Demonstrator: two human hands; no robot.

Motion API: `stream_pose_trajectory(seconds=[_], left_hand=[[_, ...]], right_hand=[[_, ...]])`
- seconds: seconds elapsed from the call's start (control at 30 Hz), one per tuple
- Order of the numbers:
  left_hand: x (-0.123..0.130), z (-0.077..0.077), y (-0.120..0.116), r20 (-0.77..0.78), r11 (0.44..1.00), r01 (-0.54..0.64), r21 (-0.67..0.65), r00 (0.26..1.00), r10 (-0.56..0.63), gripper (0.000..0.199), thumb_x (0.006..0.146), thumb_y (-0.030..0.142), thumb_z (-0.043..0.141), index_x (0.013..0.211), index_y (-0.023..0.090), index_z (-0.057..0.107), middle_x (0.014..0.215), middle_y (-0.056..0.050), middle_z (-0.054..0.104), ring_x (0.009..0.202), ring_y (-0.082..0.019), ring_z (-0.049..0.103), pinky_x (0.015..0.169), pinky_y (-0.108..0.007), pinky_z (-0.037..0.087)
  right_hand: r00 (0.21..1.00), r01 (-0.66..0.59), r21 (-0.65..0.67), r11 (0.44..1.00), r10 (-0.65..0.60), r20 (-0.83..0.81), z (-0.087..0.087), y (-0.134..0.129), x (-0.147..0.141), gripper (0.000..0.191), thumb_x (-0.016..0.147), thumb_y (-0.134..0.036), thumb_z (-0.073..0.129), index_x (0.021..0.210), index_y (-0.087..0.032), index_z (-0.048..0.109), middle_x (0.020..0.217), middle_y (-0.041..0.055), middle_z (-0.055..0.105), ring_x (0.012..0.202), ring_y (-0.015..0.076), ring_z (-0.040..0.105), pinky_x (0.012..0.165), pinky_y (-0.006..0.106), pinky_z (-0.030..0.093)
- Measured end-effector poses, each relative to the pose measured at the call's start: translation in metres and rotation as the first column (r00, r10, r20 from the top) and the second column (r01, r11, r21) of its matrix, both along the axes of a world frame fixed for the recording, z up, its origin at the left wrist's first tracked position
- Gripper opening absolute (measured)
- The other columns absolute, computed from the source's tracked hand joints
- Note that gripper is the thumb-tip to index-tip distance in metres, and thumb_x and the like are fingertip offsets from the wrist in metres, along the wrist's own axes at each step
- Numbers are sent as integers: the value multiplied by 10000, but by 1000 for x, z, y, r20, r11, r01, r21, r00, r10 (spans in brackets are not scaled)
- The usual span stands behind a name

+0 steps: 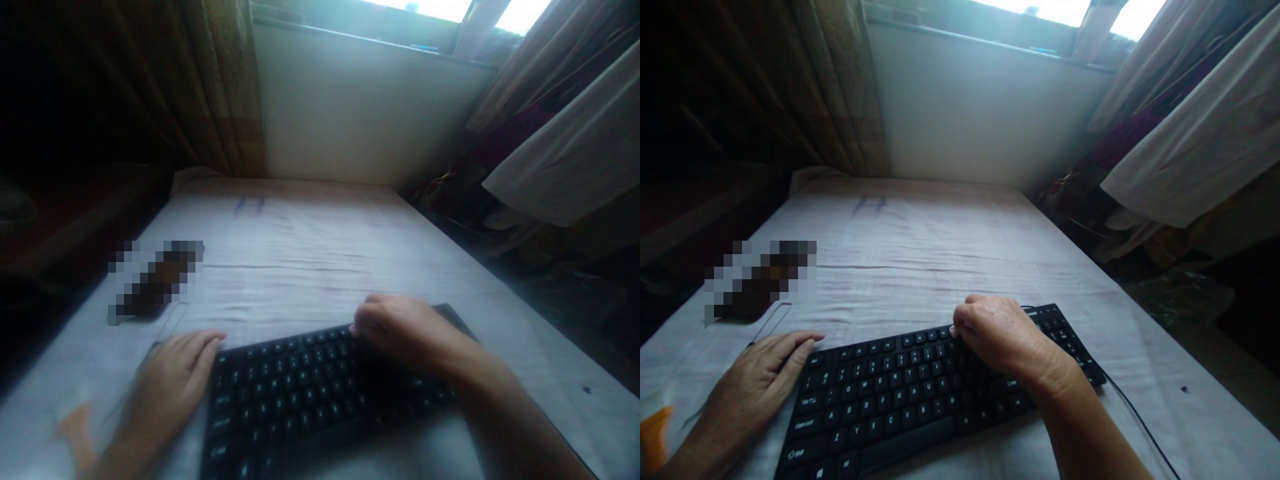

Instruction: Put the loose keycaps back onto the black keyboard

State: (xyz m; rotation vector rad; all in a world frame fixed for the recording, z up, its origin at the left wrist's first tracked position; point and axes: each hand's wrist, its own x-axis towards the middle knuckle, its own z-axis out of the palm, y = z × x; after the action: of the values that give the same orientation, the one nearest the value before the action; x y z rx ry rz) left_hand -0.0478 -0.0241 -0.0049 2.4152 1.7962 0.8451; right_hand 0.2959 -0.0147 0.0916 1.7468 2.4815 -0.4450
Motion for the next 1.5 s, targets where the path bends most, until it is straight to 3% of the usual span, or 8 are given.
stream_pose_trajectory(seconds=[0.17, 0.3, 0.53, 0.93, 1.13, 1.33, 1.5], left_hand=[[4, -1, -1, 35, 998, 44, 33, 998, -45, 433, 960, 494, 369, 894, 236, 710, 847, -24, 760, 807, -223, 706, 761, -351, 537], [6, 0, 0, 62, 995, 73, 65, 995, -77, 394, 967, 452, 381, 890, 238, 703, 837, -20, 755, 792, -211, 701, 750, -338, 538], [8, 1, -1, 65, 993, 85, 79, 994, -90, 370, 971, 422, 398, 901, 225, 703, 837, -17, 751, 784, -205, 703, 737, -333, 535], [7, 2, -1, 84, 994, 90, 68, 992, -96, 325, 961, 413, 434, 909, 227, 697, 842, -3, 750, 790, -203, 699, 737, -338, 530], [7, 2, -2, 78, 993, 94, 69, 992, -99, 327, 963, 405, 431, 908, 225, 699, 845, -6, 751, 787, -200, 701, 731, -336, 530], [7, 1, -1, 93, 994, 94, 58, 991, -99, 328, 961, 409, 431, 915, 231, 702, 851, -7, 753, 796, -204, 700, 742, -343, 533], [8, 2, -1, 92, 995, 90, 51, 991, -94, 331, 963, 405, 428, 910, 228, 702, 843, -10, 750, 798, -205, 699, 743, -343, 532]], right_hand=[[986, -81, 86, 993, 92, -139, 2, 1, -28, 169, 895, -188, 599, 893, -256, 755, 894, 30, 700, 726, 147, 620, 646, 253, 400], [966, -194, 44, 980, 198, -167, 6, 6, -60, 164, 922, -229, 595, 889, -232, 756, 900, 35, 695, 706, 128, 606, 641, 238, 387], [961, -226, 21, 974, 226, -161, -1, 8, -90, 195, 952, -275, 566, 930, -216, 750, 954, 59, 699, 690, 130, 583, 619, 241, 367], [976, -186, -26, 982, 182, -119, -4, 12, -71, 164, 916, -207, 603, 900, -212, 766, 955, 65, 722, 780, 166, 654, 688, 259, 434], [980, -168, -4, 986, 166, -109, -3, 12, -61, 147, 888, -185, 627, 851, -214, 767, 892, 51, 711, 721, 137, 631, 656, 240, 417], [941, -208, 127, 970, 234, -244, -16, 5, -84, 190, 951, -259, 569, 955, -232, 757, 946, 51, 696, 712, 131, 603, 636, 235, 407], [936, -233, 170, 957, 268, -228, -27, 1, -98, 184, 936, -256, 594, 1017, -295, 754, 948, 40, 698, 692, 145, 595, 601, 241, 386]])
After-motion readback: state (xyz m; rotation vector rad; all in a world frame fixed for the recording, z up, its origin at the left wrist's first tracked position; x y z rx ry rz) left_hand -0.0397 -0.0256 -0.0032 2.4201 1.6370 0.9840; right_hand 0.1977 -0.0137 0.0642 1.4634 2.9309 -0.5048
